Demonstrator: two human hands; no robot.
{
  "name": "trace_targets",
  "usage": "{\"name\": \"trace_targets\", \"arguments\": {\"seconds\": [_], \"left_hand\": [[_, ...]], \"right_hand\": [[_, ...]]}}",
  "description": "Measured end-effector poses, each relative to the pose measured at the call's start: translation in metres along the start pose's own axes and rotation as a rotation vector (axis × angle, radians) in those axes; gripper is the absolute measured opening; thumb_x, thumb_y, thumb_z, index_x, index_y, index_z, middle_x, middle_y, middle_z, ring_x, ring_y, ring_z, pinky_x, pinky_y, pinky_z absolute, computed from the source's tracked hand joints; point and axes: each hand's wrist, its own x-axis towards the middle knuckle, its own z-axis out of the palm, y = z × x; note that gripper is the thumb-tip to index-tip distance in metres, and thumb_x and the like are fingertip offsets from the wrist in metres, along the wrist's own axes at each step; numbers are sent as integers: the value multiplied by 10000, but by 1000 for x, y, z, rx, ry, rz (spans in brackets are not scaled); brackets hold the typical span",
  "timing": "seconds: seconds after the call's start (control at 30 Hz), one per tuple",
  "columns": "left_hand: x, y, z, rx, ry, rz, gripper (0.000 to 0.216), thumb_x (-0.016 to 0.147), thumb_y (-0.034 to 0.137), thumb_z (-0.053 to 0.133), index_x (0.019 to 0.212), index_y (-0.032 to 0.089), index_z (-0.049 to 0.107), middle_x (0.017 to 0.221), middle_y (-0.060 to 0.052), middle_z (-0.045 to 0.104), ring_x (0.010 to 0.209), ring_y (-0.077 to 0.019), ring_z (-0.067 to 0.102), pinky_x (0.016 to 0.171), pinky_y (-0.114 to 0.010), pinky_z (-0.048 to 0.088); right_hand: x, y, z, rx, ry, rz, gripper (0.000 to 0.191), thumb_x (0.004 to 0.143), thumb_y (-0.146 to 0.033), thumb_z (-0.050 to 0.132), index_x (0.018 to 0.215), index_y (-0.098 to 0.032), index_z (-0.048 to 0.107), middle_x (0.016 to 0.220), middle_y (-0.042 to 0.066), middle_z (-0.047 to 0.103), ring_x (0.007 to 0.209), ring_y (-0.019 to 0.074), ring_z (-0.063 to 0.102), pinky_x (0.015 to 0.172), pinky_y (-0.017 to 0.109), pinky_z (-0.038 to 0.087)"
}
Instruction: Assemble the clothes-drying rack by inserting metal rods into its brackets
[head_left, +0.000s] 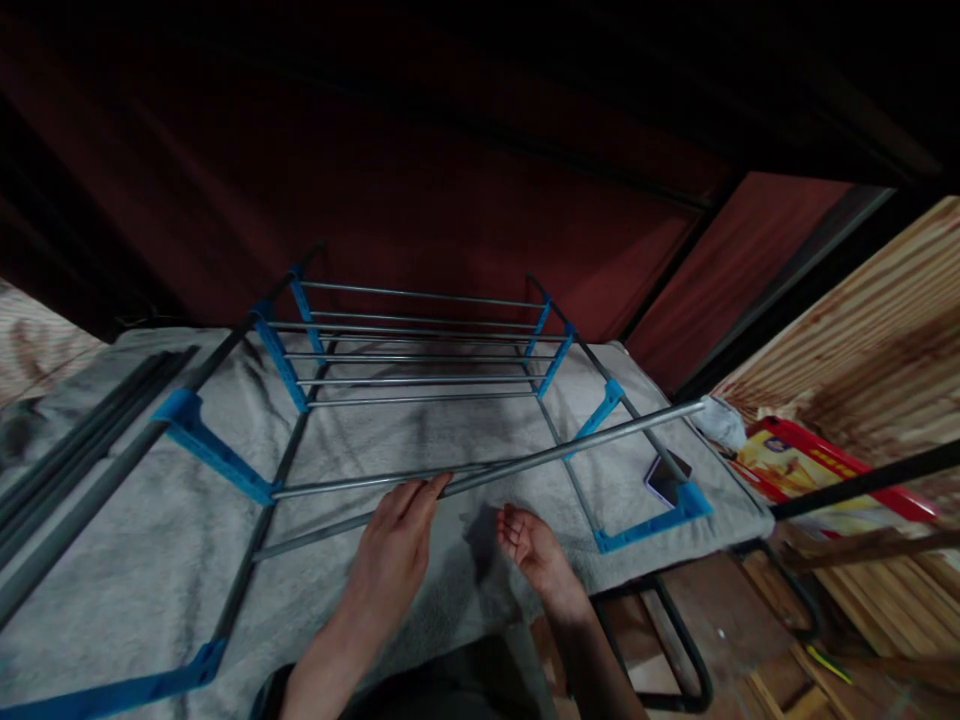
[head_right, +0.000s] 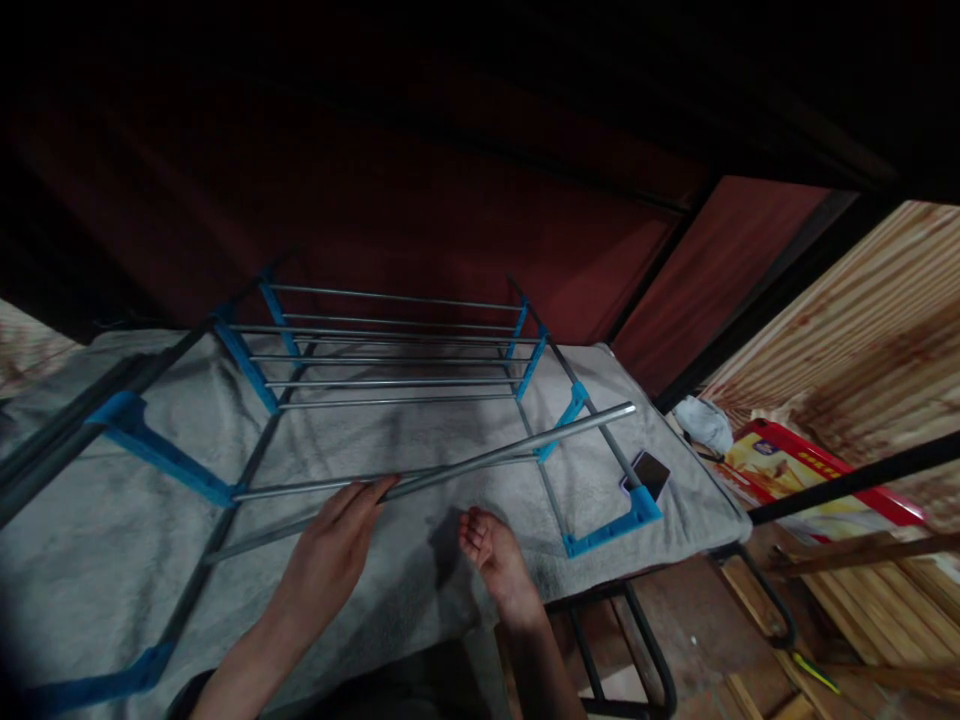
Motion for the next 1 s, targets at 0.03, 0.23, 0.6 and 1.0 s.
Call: {"name": "trace_targets", "arguments": {"seconds": [0.03, 0.23, 0.6, 1.0], "left_hand": [[-4, -5, 4, 28, -4, -3, 511, 1094, 93, 495, 1518, 255, 729, 1269, -82, 840, 1162, -260, 797, 1031, -407, 676], [-18, -27, 21, 156, -143, -51, 590, 1034, 9, 456, 1498, 231, 745, 1184, -84, 830, 1054, -262, 794, 998, -426, 671], [-13, -25, 27, 336, -415, -172, 697, 1012, -17, 332, 1513, 196, 767, 1314, -130, 851, 1195, -305, 805, 1108, -478, 647], [-7, -21, 28, 427, -513, -193, 753, 988, -56, 298, 1534, 190, 754, 1357, -148, 844, 1205, -296, 810, 1106, -479, 641]], "right_hand": [[-1, 0, 2, 4, 22, 2, 161, 846, -66, 802, 859, -219, 754, 824, 41, 831, 705, 173, 781, 725, 274, 649], [-5, -5, 10, 7, 88, 5, 151, 873, -54, 771, 863, -203, 746, 819, 45, 834, 707, 174, 783, 737, 273, 640], [-8, -22, 16, 4, 84, -102, 128, 847, -92, 804, 859, -216, 773, 832, 48, 833, 756, 196, 782, 760, 304, 649], [-25, -46, 29, 13, -35, -331, 196, 748, -198, 886, 873, -264, 752, 939, 39, 857, 945, 248, 804, 871, 374, 639]]}}
